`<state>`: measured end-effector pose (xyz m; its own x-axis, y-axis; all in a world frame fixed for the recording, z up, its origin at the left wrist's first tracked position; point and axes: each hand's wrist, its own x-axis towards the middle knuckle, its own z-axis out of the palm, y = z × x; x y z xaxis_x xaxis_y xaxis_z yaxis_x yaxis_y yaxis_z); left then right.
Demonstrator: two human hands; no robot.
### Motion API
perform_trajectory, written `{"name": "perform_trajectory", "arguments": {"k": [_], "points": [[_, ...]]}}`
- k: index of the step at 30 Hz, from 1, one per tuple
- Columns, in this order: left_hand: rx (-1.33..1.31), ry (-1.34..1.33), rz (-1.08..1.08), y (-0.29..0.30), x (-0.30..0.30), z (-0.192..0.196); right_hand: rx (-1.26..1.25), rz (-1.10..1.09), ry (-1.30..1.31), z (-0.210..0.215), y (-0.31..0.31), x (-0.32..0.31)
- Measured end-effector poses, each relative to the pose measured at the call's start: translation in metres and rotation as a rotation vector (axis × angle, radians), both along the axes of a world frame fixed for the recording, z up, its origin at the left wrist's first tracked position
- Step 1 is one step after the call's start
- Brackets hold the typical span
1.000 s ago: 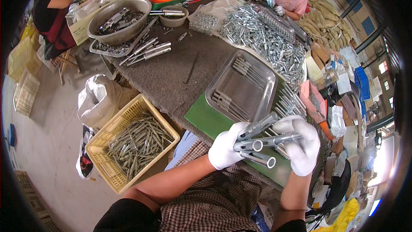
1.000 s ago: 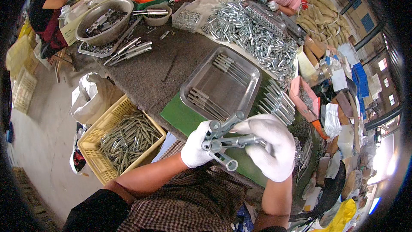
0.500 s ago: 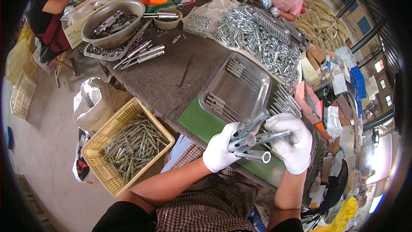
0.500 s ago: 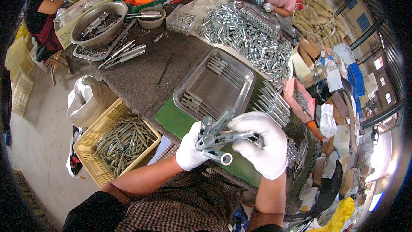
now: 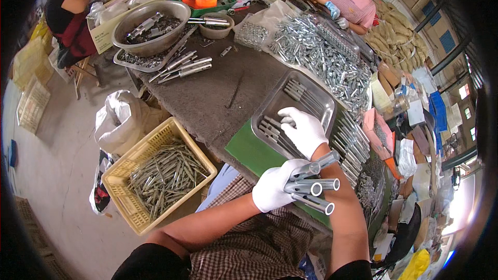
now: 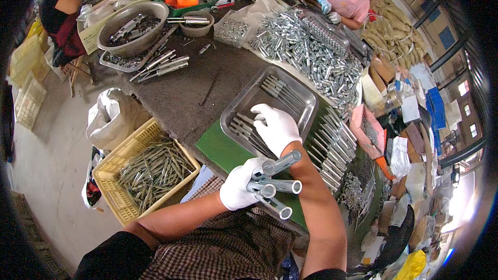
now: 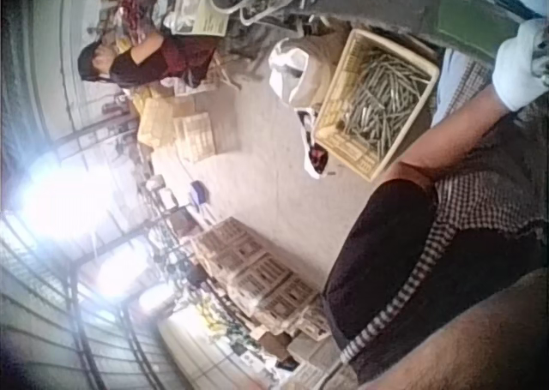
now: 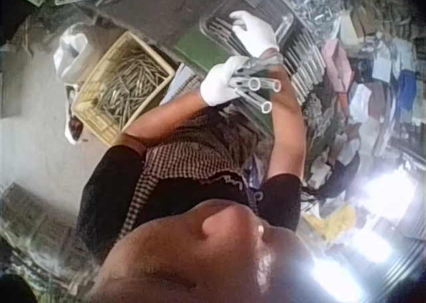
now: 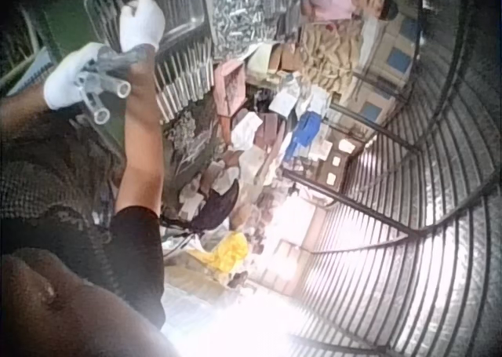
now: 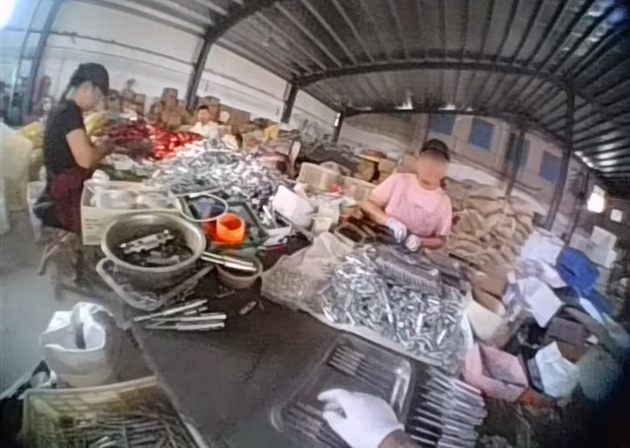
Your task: The person assembles metal anchors by picking up metal pins and inserting them into hollow metal sleeves by hand, then lines up the assembled anchors on the table.
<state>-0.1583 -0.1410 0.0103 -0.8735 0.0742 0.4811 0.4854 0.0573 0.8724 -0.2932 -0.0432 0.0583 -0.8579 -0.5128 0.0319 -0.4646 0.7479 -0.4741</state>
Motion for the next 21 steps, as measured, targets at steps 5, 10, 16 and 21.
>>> {"name": "perform_trajectory", "arguments": {"k": [5, 10, 16, 21], "points": [[0.025, 0.025, -0.005, 0.000, -0.001, 0.004, 0.041, -0.015, -0.010, 0.009, -0.002, 0.001], [-0.026, -0.048, 0.015, -0.001, 0.006, -0.002, 0.315, 0.095, 0.179, 0.009, -0.012, 0.004], [-0.065, -0.006, 0.046, 0.004, 0.007, -0.007, 0.486, 0.115, 0.180, 0.008, -0.017, 0.008], [0.094, -0.089, -0.043, 0.013, -0.003, -0.022, 0.292, 0.038, 0.281, 0.026, 0.006, 0.007]]}}
